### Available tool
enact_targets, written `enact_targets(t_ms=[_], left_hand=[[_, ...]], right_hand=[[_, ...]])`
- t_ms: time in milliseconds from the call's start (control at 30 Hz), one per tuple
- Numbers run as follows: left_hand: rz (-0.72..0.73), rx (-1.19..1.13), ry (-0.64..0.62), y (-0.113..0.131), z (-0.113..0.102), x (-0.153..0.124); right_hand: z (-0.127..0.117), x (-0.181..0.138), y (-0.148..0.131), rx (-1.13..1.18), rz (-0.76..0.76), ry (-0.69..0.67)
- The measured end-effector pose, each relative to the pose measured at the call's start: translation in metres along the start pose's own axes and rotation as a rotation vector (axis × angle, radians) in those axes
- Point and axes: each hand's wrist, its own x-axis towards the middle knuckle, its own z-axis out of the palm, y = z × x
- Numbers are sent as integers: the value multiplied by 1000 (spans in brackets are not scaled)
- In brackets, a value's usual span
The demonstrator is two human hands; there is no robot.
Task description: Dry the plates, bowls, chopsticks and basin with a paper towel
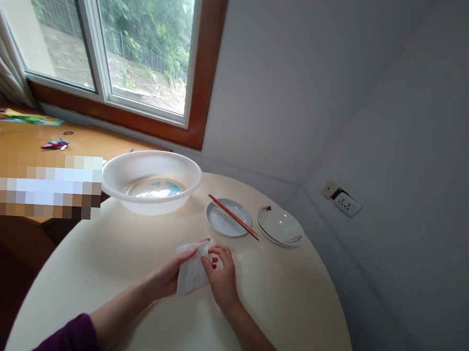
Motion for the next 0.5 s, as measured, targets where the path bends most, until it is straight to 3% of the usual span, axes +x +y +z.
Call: enact_targets(t_ms=[233,500], left_hand=[[-1,30,20,2,-1,0],[-53,28,5,0,-4,1]], right_hand=[[-1,-1,-4,-89,-141,50],[0,-1,1,-88,-125,62]])
